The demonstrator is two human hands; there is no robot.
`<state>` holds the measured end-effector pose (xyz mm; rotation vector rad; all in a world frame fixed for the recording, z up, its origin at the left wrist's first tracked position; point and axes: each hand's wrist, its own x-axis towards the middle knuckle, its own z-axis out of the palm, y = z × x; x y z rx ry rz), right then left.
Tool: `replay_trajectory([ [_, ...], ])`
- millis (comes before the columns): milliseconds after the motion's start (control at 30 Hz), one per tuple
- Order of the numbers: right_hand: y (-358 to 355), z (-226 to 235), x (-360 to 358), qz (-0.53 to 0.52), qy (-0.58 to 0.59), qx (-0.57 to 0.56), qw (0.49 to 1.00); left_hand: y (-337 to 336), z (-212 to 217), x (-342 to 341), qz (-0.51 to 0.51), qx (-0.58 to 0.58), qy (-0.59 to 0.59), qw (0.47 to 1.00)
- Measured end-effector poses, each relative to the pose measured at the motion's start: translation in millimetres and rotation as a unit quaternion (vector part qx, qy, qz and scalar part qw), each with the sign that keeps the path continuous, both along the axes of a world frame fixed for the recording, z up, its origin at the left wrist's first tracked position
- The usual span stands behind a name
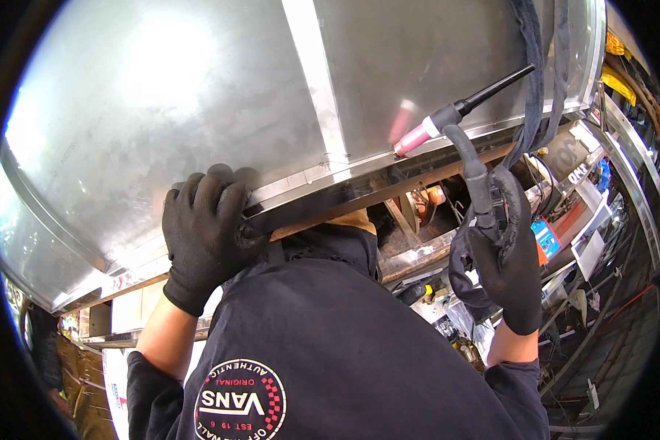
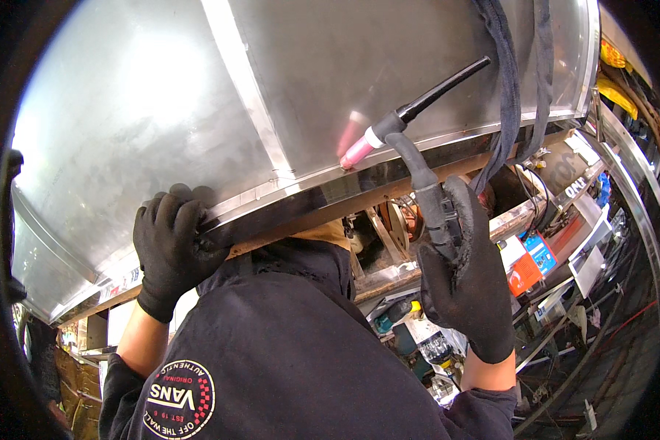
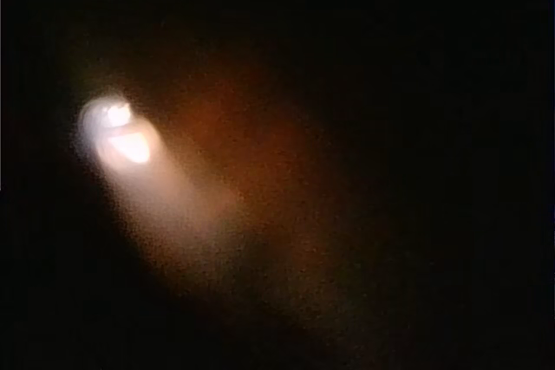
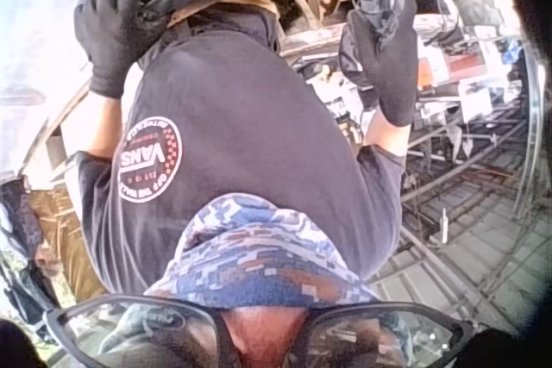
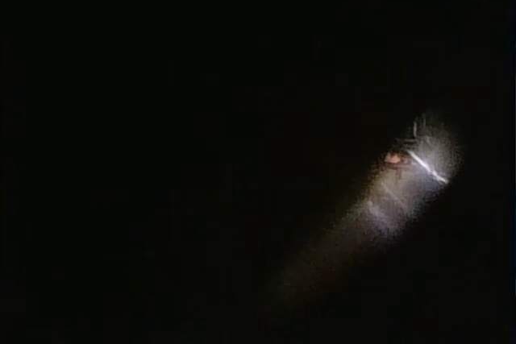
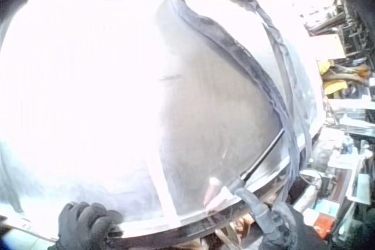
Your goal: The person welds the edges of a large rectangular stainless steel pan using a handheld welding torch. They then measure the pan's dimensions with a tape measure.
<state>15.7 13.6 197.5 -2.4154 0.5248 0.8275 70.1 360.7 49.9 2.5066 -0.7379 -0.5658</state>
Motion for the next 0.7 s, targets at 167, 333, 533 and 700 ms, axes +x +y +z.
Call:
replay_trajectory([
  [167, -6.4, -9.0, -34.4, -0.127, -0.003, -0.014, 0.992, 6.9, -8.0, -0.8, 0.004, -0.014, -0.036, 0.999],
  [333, 5.9, 0.0, 7.8, -0.064, 0.039, 0.030, 0.997, -2.4, -4.7, 1.1, 0.009, -0.030, -0.006, 0.999],
  [533, 3.4, -1.2, 5.5, -0.014, 0.006, 0.020, 1.000, -0.4, -2.9, 5.3, 0.002, -0.033, 0.008, 0.999],
  [700, 4.0, -2.5, -0.2, -0.030, 0.003, 0.011, 0.999, 1.0, -1.2, 2.2, 0.012, -0.034, 0.008, 0.999],
])
